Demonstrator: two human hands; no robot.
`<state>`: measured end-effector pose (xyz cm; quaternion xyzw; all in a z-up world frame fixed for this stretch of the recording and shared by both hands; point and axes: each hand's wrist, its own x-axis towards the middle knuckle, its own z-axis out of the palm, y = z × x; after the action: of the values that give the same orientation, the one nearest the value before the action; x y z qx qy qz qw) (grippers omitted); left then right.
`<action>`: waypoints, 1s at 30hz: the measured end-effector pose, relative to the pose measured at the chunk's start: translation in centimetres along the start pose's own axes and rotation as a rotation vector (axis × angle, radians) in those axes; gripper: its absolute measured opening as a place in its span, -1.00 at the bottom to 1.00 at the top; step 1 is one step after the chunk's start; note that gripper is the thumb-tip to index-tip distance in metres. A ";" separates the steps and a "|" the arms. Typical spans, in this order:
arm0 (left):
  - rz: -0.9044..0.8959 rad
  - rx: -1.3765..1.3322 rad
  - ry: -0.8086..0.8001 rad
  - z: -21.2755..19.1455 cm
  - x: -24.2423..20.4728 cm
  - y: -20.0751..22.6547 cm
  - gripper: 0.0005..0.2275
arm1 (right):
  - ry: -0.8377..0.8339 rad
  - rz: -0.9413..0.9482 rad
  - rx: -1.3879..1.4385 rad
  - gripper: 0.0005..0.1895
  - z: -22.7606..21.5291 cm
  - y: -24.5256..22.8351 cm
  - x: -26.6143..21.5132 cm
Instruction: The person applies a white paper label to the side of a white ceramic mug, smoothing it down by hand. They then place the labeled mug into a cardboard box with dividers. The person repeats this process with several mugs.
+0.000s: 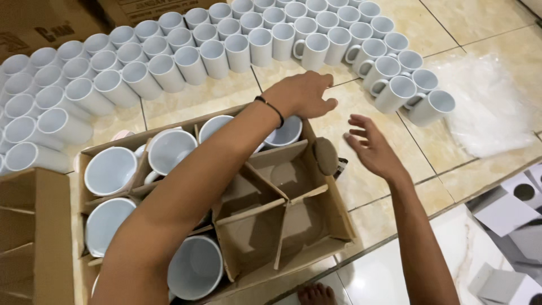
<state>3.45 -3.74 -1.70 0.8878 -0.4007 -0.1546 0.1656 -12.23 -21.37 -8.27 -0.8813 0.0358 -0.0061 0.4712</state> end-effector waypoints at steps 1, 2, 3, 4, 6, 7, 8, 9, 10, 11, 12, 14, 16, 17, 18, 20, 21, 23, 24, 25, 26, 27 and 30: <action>0.013 -0.002 -0.006 0.4 1.1 0.0 -0.47 | 0.010 0.010 -0.002 -0.41 0.5 0.7 -0.4; -0.063 0.038 -0.090 0.7 2.3 -0.1 -0.46 | -0.026 0.048 -0.107 -0.28 0.9 1.4 -0.6; -0.138 0.080 -0.173 1.0 3.5 -0.1 -0.44 | -0.062 0.086 -0.212 -0.15 1.4 2.1 -0.8; -0.128 0.078 -0.178 1.5 4.4 -0.3 -0.44 | -0.056 0.096 -0.214 -0.15 1.9 2.9 -0.8; -0.169 0.242 -0.293 2.3 6.1 -0.7 -0.53 | -0.127 0.137 -0.282 0.07 3.0 4.3 -0.6; -0.162 0.244 -0.294 2.0 6.3 -0.7 -0.53 | -0.122 0.142 -0.283 0.07 3.6 4.9 -0.6; -0.212 0.307 -0.422 1.7 6.5 -0.7 -0.57 | -0.146 0.189 -0.364 0.07 4.2 5.6 -0.7; -0.262 0.372 -0.550 1.5 6.6 -0.7 -0.59 | -0.170 0.236 -0.445 0.07 4.9 6.2 -0.8; -0.259 0.370 -0.550 1.3 6.5 -0.5 -0.59 | -0.170 0.238 -0.446 0.07 5.2 6.9 -0.9; -0.273 0.365 -0.605 1.2 6.3 -0.5 -0.56 | -0.160 0.242 -0.434 0.05 5.5 7.5 -1.0; -0.291 0.363 -0.659 1.0 6.1 -0.5 -0.54 | -0.151 0.243 -0.419 0.02 5.9 8.1 -0.9; -0.302 0.318 -0.648 0.5 5.5 -0.4 -0.55 | -0.147 0.237 -0.407 -0.07 6.2 9.1 -0.7; -0.317 0.270 -0.634 0.3 5.0 -0.3 -0.56 | -0.148 0.227 -0.395 -0.16 6.3 9.8 -0.4; -0.298 0.261 -0.568 0.3 4.7 -0.3 -0.63 | -0.148 0.240 -0.402 -0.21 6.4 10.0 -0.3; -0.280 0.252 -0.500 0.2 4.6 -0.3 -0.68 | -0.146 0.251 -0.409 -0.26 6.4 10.1 -0.1; -0.258 0.144 -0.402 0.4 4.2 -0.5 -0.68 | -0.146 0.257 -0.423 -0.26 6.3 10.3 0.0; -0.229 0.038 -0.307 0.5 3.9 -0.6 -0.67 | -0.144 0.270 -0.436 -0.26 6.3 10.3 0.0; -0.182 -0.062 -0.234 -0.2 4.0 -1.1 -0.68 | -0.102 0.272 -0.414 -0.26 5.9 9.3 0.3; -0.128 -0.165 -0.169 -0.3 4.0 -1.3 -0.67 | -0.060 0.286 -0.392 -0.27 5.6 8.8 0.3; -0.134 -0.166 -0.165 -1.3 3.3 -1.5 -0.67 | -0.064 0.280 -0.392 -0.27 4.8 7.8 0.6; -0.141 -0.199 -0.108 -2.2 2.6 -1.6 -0.62 | -0.011 0.280 -0.396 -0.24 4.0 6.8 0.8; -0.147 -0.232 -0.051 -3.1 1.8 -1.7 -0.52 | 0.041 0.281 -0.399 -0.22 3.1 5.8 1.1; -0.198 -0.318 0.131 -4.2 0.4 -2.6 -0.47 | 0.167 -0.024 -0.437 -0.31 -0.2 0.4 1.7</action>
<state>7.15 -1.72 0.91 0.8937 -0.2703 -0.1732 0.3136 -10.52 -21.86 -8.49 -0.9592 0.0648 -0.0766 0.2643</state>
